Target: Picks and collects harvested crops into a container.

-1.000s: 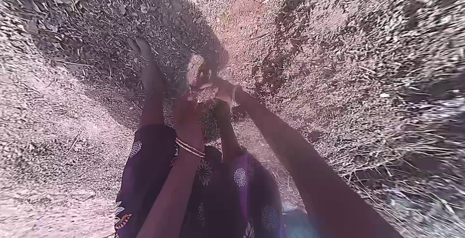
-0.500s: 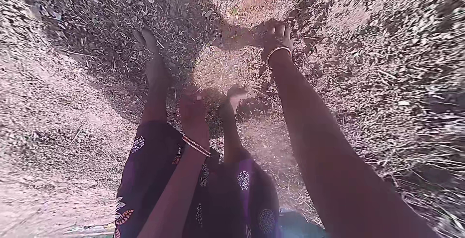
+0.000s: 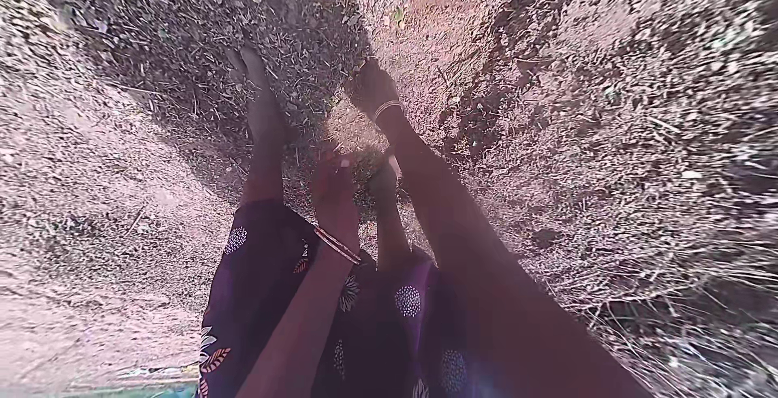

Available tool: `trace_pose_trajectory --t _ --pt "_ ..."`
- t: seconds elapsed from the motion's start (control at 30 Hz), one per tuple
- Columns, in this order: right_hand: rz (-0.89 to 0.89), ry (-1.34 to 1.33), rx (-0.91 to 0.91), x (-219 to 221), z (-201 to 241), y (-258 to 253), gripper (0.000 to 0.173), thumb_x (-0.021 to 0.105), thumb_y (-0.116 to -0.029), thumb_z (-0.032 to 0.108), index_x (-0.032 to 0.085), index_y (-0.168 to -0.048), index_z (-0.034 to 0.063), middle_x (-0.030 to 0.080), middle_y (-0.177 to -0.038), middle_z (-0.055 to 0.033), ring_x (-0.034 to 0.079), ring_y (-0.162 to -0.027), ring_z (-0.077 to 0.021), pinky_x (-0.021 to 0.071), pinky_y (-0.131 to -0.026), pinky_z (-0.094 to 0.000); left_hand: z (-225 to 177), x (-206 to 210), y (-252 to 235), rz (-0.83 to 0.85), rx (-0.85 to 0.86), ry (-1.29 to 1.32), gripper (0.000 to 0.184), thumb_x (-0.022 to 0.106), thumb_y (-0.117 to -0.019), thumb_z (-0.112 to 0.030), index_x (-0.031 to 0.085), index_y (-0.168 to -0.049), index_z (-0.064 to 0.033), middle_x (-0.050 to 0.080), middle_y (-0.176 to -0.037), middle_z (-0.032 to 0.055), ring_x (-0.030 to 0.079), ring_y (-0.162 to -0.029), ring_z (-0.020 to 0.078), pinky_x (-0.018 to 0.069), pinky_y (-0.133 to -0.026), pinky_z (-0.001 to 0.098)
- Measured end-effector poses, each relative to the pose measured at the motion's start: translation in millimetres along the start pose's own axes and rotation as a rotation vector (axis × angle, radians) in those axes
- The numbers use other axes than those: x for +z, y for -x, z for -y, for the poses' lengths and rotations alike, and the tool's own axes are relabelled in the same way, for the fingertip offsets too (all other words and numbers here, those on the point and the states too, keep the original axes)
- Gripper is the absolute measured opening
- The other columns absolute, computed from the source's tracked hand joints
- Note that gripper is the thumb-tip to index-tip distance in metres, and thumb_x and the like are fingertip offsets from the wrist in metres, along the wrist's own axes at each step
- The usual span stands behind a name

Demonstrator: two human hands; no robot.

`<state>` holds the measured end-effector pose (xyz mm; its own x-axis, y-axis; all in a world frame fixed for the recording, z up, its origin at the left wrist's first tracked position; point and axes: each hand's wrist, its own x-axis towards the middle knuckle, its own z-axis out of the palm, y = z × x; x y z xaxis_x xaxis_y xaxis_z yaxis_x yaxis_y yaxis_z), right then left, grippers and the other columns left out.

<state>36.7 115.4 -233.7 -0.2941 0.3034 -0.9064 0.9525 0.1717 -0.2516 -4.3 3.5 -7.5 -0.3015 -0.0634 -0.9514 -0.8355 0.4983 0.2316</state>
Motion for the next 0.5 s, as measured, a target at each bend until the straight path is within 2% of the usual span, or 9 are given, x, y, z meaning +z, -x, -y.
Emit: trace_pose_trajectory --t 0.07,0.13,0.2,0.3,0.37,0.43,0.5 --pt "0.026 -0.045 0.035 -10 7 15 0.044 0.064 -0.0964 0.008 0.057 -0.140 0.0030 0.063 -0.136 -0.0237 0.061 -0.127 -0.0402 0.0470 -0.108 -0.0576 0 0 0 0.002 -0.003 -0.001 0.031 0.044 -0.1095 -0.019 0.055 -0.135 -0.0053 0.057 -0.136 0.0100 0.059 -0.119 0.0210 0.0518 -0.097 0.0427" --pt "-0.091 -0.092 0.048 -21 2 18 0.039 0.054 -0.1018 0.009 0.061 -0.140 0.0071 0.068 -0.131 -0.0211 0.065 -0.122 -0.0386 0.0483 -0.106 -0.0575 -1 1 1 0.009 -0.008 -0.004 0.031 0.044 -0.1096 -0.020 0.055 -0.135 -0.0048 0.056 -0.138 0.0104 0.058 -0.121 0.0212 0.0513 -0.098 0.0425" --pt "-0.252 -0.154 0.090 -36 -1 13 0.037 0.050 -0.1056 0.012 0.064 -0.140 0.0097 0.070 -0.129 -0.0194 0.066 -0.121 -0.0367 0.0478 -0.106 -0.0553 -2 1 1 0.007 -0.013 -0.008 0.032 0.046 -0.1092 -0.020 0.054 -0.136 -0.0046 0.057 -0.137 0.0105 0.059 -0.120 0.0209 0.0513 -0.097 0.0424" --pt "-0.404 -0.135 0.135 -61 -8 -16 0.033 0.051 -0.1028 0.011 0.070 -0.130 0.0100 0.069 -0.131 -0.0176 0.065 -0.124 -0.0318 0.0477 -0.108 -0.0476 -2 0 2 0.025 -0.011 -0.017 0.030 0.044 -0.1093 -0.019 0.057 -0.133 -0.0056 0.056 -0.138 0.0086 0.058 -0.120 0.0194 0.0512 -0.097 0.0413" --pt "-0.434 -0.102 0.140 -70 -12 -42 0.032 0.058 -0.0986 0.010 0.069 -0.128 0.0071 0.064 -0.135 -0.0192 0.062 -0.127 -0.0319 0.0481 -0.108 -0.0447 -1 1 3 0.024 -0.017 -0.015 0.030 0.045 -0.1094 -0.019 0.055 -0.134 -0.0057 0.058 -0.134 0.0079 0.060 -0.117 0.0181 0.0520 -0.096 0.0402" --pt "-0.360 -0.024 0.071 -75 -15 -59 0.041 0.061 -0.0972 0.013 0.063 -0.137 0.0032 0.057 -0.145 -0.0223 0.054 -0.137 -0.0340 0.0428 -0.115 -0.0448 -1 2 4 0.033 -0.027 -0.015 0.030 0.044 -0.1098 -0.019 0.054 -0.134 -0.0060 0.058 -0.133 0.0077 0.060 -0.117 0.0179 0.0521 -0.097 0.0399" --pt "-0.267 0.096 0.005 -81 -16 -60 0.042 0.060 -0.0971 0.015 0.062 -0.137 0.0021 0.059 -0.143 -0.0226 0.054 -0.138 -0.0361 0.0403 -0.116 -0.0493 -2 2 4 0.045 -0.030 -0.014 0.030 0.042 -0.1104 -0.020 0.056 -0.133 -0.0055 0.059 -0.133 0.0075 0.061 -0.116 0.0177 0.0521 -0.096 0.0392"
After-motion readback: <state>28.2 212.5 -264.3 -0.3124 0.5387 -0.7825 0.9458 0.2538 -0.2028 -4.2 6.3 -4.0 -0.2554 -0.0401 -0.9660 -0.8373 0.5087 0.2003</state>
